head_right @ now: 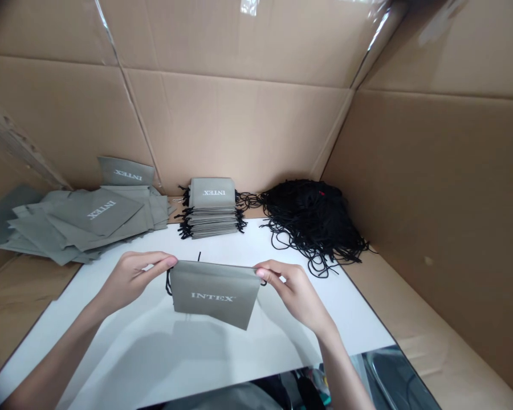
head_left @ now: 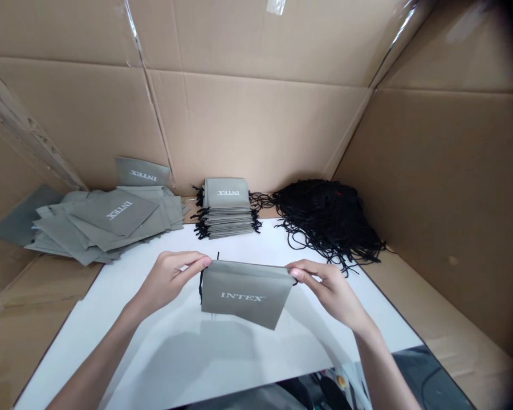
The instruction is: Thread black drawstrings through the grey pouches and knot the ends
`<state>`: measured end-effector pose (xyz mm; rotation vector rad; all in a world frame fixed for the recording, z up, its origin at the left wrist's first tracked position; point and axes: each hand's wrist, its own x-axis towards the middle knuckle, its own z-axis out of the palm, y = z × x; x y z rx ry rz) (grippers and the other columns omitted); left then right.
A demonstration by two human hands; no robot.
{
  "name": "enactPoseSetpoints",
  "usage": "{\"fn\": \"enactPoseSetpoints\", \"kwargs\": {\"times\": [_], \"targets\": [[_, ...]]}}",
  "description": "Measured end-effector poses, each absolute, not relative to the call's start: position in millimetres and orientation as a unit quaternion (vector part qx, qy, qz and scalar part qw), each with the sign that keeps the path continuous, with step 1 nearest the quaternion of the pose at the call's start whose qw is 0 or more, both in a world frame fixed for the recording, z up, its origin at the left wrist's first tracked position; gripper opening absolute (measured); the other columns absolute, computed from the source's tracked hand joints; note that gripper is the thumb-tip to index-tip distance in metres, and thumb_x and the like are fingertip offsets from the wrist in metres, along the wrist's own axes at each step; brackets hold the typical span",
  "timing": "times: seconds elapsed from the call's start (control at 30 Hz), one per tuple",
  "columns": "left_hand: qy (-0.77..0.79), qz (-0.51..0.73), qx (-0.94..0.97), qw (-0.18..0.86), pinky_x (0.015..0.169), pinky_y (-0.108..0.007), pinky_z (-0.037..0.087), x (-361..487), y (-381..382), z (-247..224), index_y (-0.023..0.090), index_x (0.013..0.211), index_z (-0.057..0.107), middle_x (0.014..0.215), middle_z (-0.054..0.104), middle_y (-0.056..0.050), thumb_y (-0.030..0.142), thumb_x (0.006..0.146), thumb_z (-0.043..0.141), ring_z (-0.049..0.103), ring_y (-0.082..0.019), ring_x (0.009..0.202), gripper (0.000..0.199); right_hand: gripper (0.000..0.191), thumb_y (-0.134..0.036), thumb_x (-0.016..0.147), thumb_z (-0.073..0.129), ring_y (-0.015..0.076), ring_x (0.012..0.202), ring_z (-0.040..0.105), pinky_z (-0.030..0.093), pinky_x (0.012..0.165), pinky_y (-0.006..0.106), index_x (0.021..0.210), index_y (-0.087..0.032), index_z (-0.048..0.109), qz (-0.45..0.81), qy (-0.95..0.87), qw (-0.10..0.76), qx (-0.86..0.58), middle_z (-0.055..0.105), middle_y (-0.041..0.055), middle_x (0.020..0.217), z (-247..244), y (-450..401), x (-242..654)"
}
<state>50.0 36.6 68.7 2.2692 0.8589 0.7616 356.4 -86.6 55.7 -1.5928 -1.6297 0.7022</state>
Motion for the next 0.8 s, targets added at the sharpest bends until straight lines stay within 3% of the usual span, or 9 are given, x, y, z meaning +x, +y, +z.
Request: {"fn": "enactPoseSetpoints", "kwargs": {"times": [0.2,0.5,0.8], "targets": [[0.309,0.314,0.860,0.258,0.055,-0.019,0.037,43,38,66,0.016,0.067,0.059,0.064,0.061,0.002,0.030,0.096,0.052,0.050,-0.009,0.057,0.033,0.027,-0.043,0.095,0.057,0.0162,0.074,0.059,0.043,0.068,0.024,0.084,-0.021,0.067,0.328,-0.641,0.358,-0.594,0.068,0.0008,0.079,57,-84,361],[0.264,0.393,0.863,0.177,0.040,-0.016,0.034,36,36,62,0.017,0.062,0.064,0.056,0.062,0.002,0.019,0.088,0.059,0.052,-0.008,0.048,0.027,0.025,-0.033,0.100,0.049,0.0166,0.079,0.063,0.043,0.074,0.026,0.085,-0.021,0.065,0.227,-0.690,0.345,-0.594,0.071,0.0023,0.087,61,-84,358],[0.353,0.425,0.820,0.148,0.040,-0.019,0.036,9,33,68,0.018,0.052,0.060,0.048,0.061,0.002,0.026,0.084,0.060,0.051,-0.010,0.042,0.033,0.037,-0.050,0.092,0.056,0.0198,0.074,0.061,0.045,0.070,0.030,0.076,-0.018,0.065,0.289,-0.623,0.335,-0.645,0.069,0.0049,0.076,58,-77,400]]}}
